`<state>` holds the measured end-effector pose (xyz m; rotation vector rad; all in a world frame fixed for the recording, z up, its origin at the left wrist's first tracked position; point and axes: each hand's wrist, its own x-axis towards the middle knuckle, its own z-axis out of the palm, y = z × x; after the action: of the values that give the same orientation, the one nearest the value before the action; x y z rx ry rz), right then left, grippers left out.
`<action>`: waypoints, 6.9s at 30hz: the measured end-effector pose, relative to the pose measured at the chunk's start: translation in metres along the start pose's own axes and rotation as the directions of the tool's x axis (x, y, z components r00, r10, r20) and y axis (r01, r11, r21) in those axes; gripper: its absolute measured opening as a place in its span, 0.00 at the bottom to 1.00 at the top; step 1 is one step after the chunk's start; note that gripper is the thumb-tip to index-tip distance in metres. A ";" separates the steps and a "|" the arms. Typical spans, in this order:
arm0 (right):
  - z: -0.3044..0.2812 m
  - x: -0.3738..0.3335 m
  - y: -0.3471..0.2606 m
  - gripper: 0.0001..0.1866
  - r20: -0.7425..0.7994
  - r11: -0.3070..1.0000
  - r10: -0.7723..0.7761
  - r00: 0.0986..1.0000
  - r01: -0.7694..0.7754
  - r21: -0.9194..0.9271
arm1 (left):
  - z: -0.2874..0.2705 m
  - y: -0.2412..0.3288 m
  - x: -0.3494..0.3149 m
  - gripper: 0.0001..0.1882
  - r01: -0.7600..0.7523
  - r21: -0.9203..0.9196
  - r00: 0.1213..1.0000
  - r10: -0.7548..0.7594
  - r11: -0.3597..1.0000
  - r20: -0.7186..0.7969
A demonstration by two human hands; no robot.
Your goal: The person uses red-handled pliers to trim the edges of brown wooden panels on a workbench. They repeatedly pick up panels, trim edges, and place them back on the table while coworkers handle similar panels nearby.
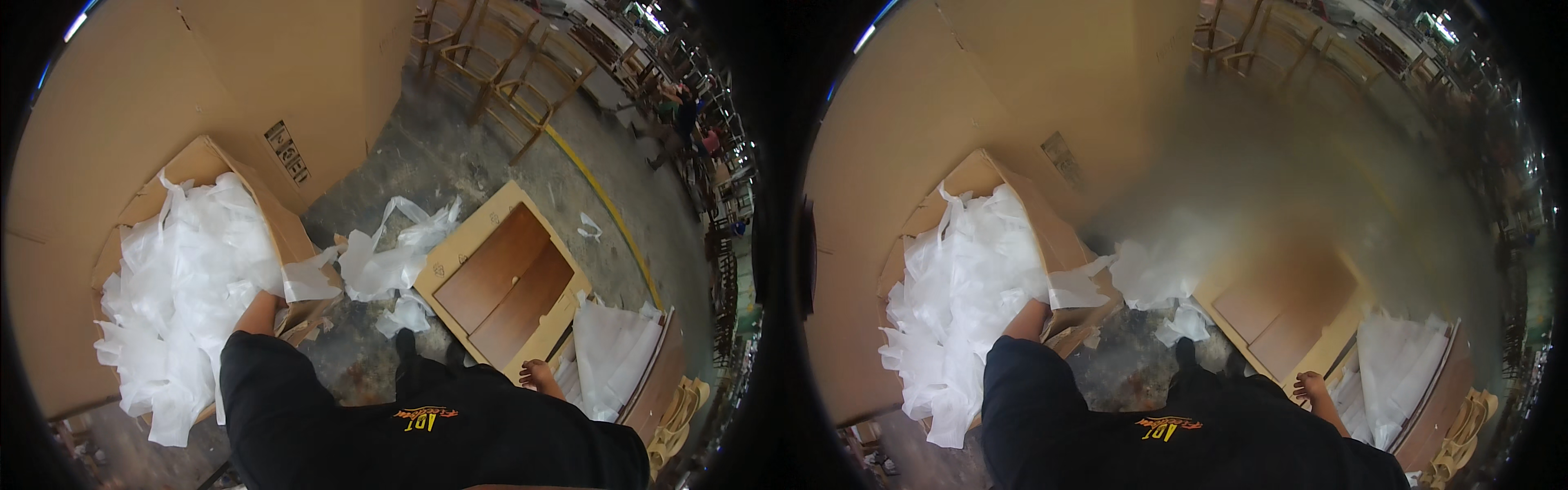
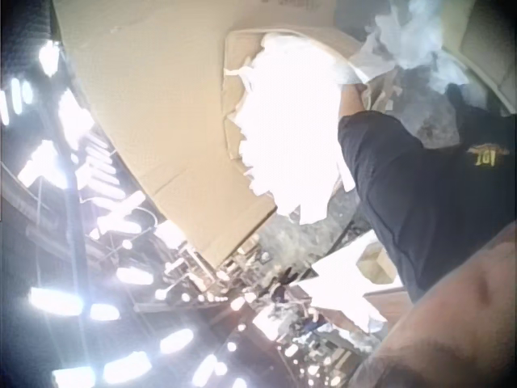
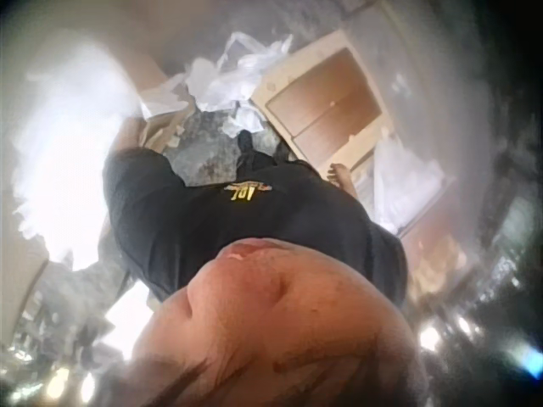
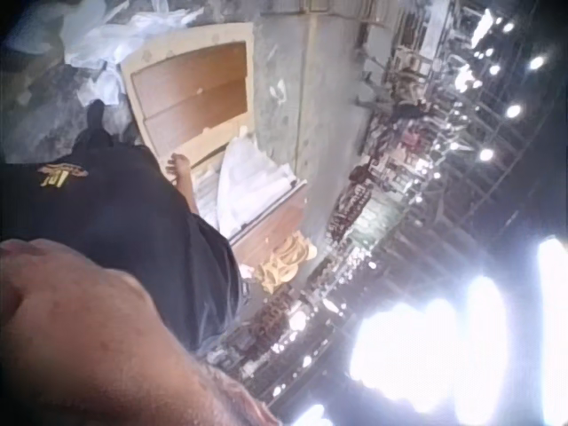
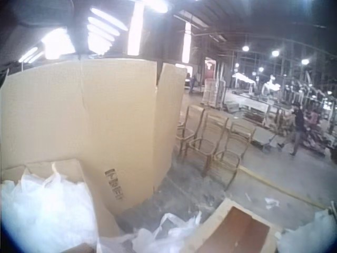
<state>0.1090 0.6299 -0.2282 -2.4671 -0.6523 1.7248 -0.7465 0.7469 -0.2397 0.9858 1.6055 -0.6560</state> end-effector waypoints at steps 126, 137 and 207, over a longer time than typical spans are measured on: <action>0.191 -0.162 0.073 0.41 0.722 0.728 -0.377 0.580 0.668 -0.156 | 0.965 0.323 -0.438 0.21 -0.636 -0.751 0.720 -0.485 -0.177 -0.496; 0.285 -0.241 0.170 0.31 0.913 0.472 -0.266 0.310 0.868 -0.157 | 1.105 0.365 -0.361 0.20 -0.758 -0.515 0.534 -0.834 -0.400 -0.138; 0.412 -0.432 0.239 0.15 0.402 -0.263 0.698 -0.593 0.309 0.914 | 0.919 0.126 -0.503 0.15 -0.200 -0.978 0.128 -0.991 -0.064 0.038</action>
<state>-0.3160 0.1744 -0.0680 -1.7029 2.2613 -0.8286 -0.1409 -0.0788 0.0160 -0.8528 2.8437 0.7649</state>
